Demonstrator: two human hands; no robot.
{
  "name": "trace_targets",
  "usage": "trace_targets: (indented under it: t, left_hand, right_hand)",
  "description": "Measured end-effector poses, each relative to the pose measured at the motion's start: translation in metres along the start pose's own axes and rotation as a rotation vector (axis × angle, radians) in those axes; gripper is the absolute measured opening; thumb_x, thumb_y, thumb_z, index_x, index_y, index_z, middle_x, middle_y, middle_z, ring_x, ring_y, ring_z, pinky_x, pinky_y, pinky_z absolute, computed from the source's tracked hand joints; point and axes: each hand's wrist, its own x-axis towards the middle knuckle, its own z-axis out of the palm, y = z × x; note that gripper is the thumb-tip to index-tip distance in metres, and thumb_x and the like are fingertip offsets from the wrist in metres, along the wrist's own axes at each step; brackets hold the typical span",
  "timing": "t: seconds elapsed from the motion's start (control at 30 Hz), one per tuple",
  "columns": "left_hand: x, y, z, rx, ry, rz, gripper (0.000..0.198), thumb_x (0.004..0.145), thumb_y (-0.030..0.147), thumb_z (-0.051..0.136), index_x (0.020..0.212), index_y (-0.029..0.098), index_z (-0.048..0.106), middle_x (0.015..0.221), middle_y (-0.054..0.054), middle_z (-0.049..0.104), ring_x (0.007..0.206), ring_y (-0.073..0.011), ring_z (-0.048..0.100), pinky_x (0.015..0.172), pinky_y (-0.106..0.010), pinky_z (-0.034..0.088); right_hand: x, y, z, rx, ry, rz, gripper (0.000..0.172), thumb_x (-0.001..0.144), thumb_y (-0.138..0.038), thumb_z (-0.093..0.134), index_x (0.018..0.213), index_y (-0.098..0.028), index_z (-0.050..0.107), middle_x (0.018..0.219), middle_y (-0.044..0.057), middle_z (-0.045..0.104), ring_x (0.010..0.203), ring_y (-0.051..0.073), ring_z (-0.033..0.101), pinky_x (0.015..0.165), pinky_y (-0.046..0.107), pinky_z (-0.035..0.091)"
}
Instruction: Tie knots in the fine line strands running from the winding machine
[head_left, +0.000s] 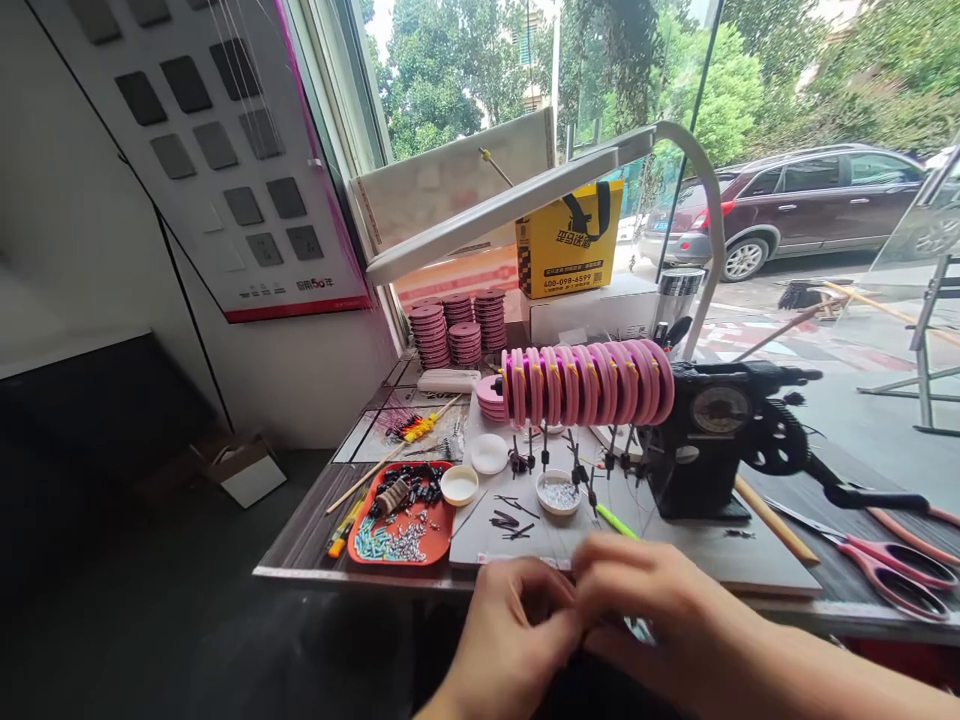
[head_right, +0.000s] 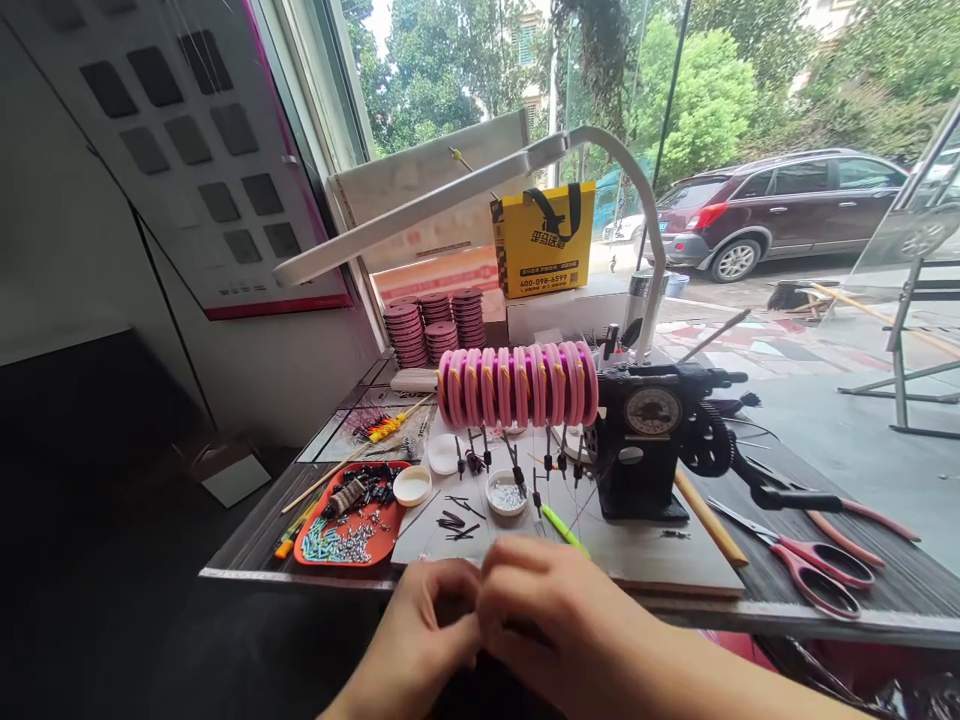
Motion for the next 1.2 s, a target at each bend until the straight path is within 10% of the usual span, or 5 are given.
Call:
trace_targets:
  t: [0.1, 0.33, 0.77, 1.0, 1.2]
  left_hand:
    - [0.007, 0.005, 0.0, -0.39, -0.136, -0.45, 0.003, 0.047, 0.012, 0.055, 0.047, 0.015, 0.057, 0.045, 0.005, 0.049, 0.041, -0.0061, 0.037, 0.042, -0.021, 0.028]
    - [0.008, 0.004, -0.001, -0.392, -0.155, -0.464, 0.003, 0.047, 0.012, 0.056, 0.047, 0.015, 0.057, 0.045, 0.005, 0.046, 0.043, -0.0067, 0.037, 0.045, -0.021, 0.028]
    - [-0.01, -0.02, 0.011, 1.026, 0.435, 1.241, 0.022, 0.072, -0.003, 0.048, 0.075, 0.01, 0.066, 0.067, -0.012, 0.07, 0.048, -0.0159, 0.053, 0.042, -0.026, 0.04]
    - [0.004, 0.006, 0.0, -0.331, -0.111, -0.397, 0.004, 0.05, 0.012, 0.057, 0.048, 0.016, 0.059, 0.044, 0.004, 0.049, 0.041, -0.007, 0.039, 0.041, -0.02, 0.031]
    - [0.009, 0.002, -0.001, -0.459, -0.16, -0.547, 0.002, 0.043, 0.013, 0.056, 0.044, 0.014, 0.058, 0.037, 0.008, 0.04, 0.037, -0.0037, 0.032, 0.041, -0.018, 0.025]
  right_hand:
    - [-0.013, -0.001, 0.004, -0.46, -0.048, -0.35, 0.03, 0.09, -0.007, 0.035, 0.075, -0.018, 0.058, 0.068, 0.001, 0.058, 0.057, 0.014, 0.046, 0.053, 0.026, 0.037]
    - [-0.019, 0.003, 0.015, -0.56, -0.058, -0.466, 0.041, 0.097, -0.011, 0.023, 0.083, -0.015, 0.062, 0.065, 0.003, 0.06, 0.056, 0.015, 0.048, 0.053, 0.029, 0.037]
    - [0.014, 0.01, 0.009, 0.653, 0.097, 0.417, 0.024, 0.082, -0.035, 0.058, 0.068, -0.016, 0.054, 0.062, -0.003, 0.047, 0.058, 0.01, 0.041, 0.055, 0.021, 0.036]
    - [-0.014, 0.002, 0.002, -0.293, -0.062, -0.218, 0.024, 0.093, -0.014, 0.037, 0.079, -0.018, 0.056, 0.071, 0.0, 0.055, 0.057, 0.013, 0.046, 0.052, 0.023, 0.038]
    - [-0.021, 0.006, 0.016, -0.639, -0.024, -0.475, 0.041, 0.095, -0.006, 0.023, 0.076, -0.016, 0.059, 0.065, 0.001, 0.057, 0.055, 0.014, 0.046, 0.053, 0.028, 0.038]
